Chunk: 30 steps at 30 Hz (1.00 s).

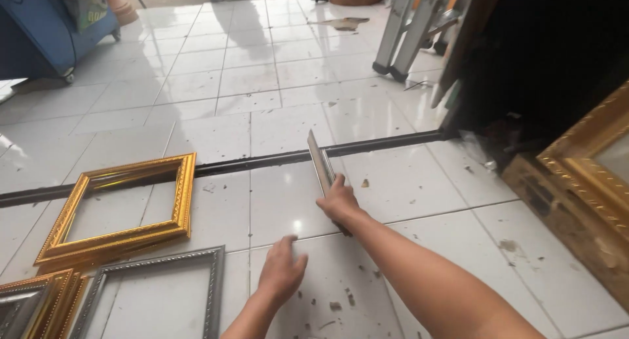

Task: Disassembling wooden picture frames by removing metal fasteners with pliers.

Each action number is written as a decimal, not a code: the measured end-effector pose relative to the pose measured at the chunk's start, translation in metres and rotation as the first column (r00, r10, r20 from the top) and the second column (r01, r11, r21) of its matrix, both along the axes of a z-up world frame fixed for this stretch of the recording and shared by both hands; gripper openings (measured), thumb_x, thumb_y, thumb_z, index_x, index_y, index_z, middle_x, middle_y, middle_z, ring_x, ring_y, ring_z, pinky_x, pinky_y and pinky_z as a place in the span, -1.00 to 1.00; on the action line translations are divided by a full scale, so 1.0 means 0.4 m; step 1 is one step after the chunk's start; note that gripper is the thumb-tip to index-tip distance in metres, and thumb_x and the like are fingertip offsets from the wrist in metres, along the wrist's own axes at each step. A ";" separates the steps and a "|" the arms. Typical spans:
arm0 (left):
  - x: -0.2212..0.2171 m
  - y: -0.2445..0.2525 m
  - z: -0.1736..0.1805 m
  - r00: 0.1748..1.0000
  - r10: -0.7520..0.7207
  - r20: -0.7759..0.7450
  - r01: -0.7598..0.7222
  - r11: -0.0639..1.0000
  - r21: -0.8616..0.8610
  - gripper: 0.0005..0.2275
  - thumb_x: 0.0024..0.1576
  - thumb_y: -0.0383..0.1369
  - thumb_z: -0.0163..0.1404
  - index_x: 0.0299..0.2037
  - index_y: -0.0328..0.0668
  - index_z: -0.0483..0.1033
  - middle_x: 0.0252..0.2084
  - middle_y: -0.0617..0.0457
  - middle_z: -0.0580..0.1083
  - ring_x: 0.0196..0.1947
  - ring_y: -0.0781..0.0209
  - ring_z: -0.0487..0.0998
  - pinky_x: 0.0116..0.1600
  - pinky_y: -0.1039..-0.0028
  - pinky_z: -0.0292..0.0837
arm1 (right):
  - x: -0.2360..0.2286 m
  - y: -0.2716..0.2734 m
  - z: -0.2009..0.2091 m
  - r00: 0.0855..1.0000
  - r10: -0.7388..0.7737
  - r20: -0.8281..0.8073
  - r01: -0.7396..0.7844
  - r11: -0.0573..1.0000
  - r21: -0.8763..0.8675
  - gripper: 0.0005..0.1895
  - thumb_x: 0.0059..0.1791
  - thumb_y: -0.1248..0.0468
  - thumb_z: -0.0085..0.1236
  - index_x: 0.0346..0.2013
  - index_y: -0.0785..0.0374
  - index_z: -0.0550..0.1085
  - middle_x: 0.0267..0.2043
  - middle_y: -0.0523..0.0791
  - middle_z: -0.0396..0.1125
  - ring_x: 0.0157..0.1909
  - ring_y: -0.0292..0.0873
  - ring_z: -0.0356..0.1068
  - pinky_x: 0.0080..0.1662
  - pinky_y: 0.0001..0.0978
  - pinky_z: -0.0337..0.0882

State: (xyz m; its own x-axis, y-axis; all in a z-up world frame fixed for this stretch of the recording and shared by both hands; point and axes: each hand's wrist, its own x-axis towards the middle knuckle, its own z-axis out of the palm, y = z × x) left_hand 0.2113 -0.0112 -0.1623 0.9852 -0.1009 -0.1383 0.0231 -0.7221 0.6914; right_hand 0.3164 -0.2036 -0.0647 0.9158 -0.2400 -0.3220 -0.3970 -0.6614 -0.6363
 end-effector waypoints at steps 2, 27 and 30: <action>0.119 0.012 -0.089 0.995 -0.026 0.097 0.022 0.999 0.046 -0.44 0.30 -0.10 -0.03 0.49 -0.13 0.30 0.45 -0.11 0.43 0.48 -0.14 0.35 0.56 0.07 0.22 | 0.024 0.062 0.023 1.000 -0.019 -0.021 0.020 1.000 0.022 -0.08 0.07 0.08 0.14 0.62 0.00 -0.11 0.44 0.15 0.20 0.30 0.24 0.42 0.22 0.10 0.49; 0.017 0.018 0.136 0.979 -0.190 -0.074 0.201 0.845 0.496 -0.42 0.46 0.06 -0.38 0.56 -0.06 0.27 0.54 -0.06 0.38 0.61 0.03 0.34 0.70 0.15 0.06 | -0.200 0.077 0.082 0.980 0.198 0.021 -0.192 0.968 -0.161 -0.03 0.20 -0.28 -0.20 0.71 0.30 -0.03 0.72 0.10 -0.04 0.74 0.22 -0.11 0.46 0.53 0.12; -0.114 0.118 0.038 0.962 -0.124 0.243 0.026 0.928 0.370 -0.66 0.33 -0.19 0.00 0.24 -0.13 0.52 0.20 -0.15 0.55 0.14 -0.26 0.53 0.29 -0.01 0.41 | -0.345 0.077 0.018 0.984 0.147 0.097 -0.127 0.974 -0.188 -0.04 0.10 -0.28 -0.07 0.66 0.16 0.08 0.75 -0.20 -0.01 0.71 -0.05 -0.09 0.41 0.42 0.11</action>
